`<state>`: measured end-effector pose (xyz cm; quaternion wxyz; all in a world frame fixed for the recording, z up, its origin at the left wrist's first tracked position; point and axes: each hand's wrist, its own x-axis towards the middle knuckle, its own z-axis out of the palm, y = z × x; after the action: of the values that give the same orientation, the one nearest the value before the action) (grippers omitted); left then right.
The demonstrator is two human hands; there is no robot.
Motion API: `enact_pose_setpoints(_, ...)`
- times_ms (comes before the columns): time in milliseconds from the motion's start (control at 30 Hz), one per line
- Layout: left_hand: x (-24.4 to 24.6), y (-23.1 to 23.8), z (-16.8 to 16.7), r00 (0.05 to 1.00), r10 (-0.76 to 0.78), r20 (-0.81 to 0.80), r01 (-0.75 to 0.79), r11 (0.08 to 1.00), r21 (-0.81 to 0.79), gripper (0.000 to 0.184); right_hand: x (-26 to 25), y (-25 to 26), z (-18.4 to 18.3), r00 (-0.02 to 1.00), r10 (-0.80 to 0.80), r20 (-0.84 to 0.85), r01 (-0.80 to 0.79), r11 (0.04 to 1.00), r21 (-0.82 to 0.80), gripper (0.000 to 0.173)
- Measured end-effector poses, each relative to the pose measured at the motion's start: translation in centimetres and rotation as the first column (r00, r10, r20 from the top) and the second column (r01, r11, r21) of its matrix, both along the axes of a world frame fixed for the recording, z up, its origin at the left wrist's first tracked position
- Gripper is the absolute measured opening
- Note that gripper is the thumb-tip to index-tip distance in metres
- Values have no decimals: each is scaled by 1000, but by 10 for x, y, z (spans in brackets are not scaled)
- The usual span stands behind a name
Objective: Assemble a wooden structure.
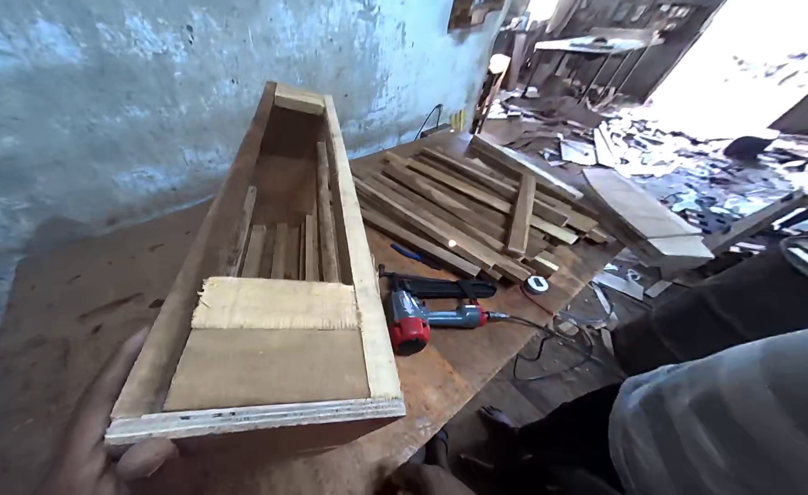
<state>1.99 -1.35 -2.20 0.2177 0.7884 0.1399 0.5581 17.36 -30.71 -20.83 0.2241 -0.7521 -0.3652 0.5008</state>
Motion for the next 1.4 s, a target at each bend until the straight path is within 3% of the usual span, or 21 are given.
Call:
enact_pose_setpoints(133, 5, 1, -4, 999, 4, 41, -4, 1000, 9, 80, 2, 15, -12, 999, 28, 24, -29, 998, 50, 35)
enact_pose_setpoints(267, 3, 12, -19, 994, -37, 107, 42, 998, -44, 82, 3, 48, -45, 953, 136, 272, -213, 936, 281, 45)
enact_pose_setpoints(433, 1, 7, -12, 998, 31, 47, -29, 998, -47, 78, 7, 86, -85, 853, 263, 450, -368, 915, 163, 60)
enact_pose_setpoints(533, 0, 0, -4, 997, 58, 43, -57, 998, -11, 69, 12, 92, -103, 832, 254, 493, -352, 929, 116, 60)
enact_pose_setpoints(567, 0, -1, -3, 996, 68, 58, -69, 998, 12, 56, 16, 93, -106, 830, 229, 508, -321, 942, 99, 61)
enact_pose_setpoints(667, -3, 3, -9, 996, 55, 75, -56, 998, 16, 39, 36, 97, -99, 835, 36, 548, -64, 997, 31, 69)
enact_pose_setpoints(733, -5, 8, -13, 996, 45, 78, -45, 999, -3, 46, 53, 101, -74, 866, -140, 479, 118, 990, 75, 73)
enact_pose_setpoints(767, -3, 7, -10, 996, 36, 78, -36, 999, -11, 49, 62, 101, -57, 888, -240, 393, 186, 967, 173, 69)
enact_pose_setpoints(900, 2, 3, 9, 999, -31, -18, 30, 998, -51, 74, 85, 92, 5, 854, -511, -96, 476, 694, 541, 42)
enact_pose_setpoints(967, 4, 5, 13, 998, -22, -52, 19, 998, -64, 81, 95, 86, 40, 806, -519, -284, 571, 556, 604, 44)
enact_pose_setpoints(1067, -2, 10, 13, 991, -113, -72, 101, 983, -156, 86, 96, 80, 86, 808, -424, -410, 579, 435, 690, 54)
enact_pose_setpoints(1133, -9, 16, 22, 962, -266, -53, 223, 888, -403, 89, 95, 86, 113, 831, -333, -446, 553, 406, 728, 62)
enact_pose_setpoints(1233, -14, 38, 48, 880, -472, -58, 285, 621, -730, 85, 99, 101, 151, 820, -264, -508, 573, 388, 722, 71)
enact_pose_setpoints(1400, 10, 48, 77, 802, -597, 11, 223, 282, -933, 51, 104, 134, 191, 806, -205, -555, 585, 411, 699, 71)
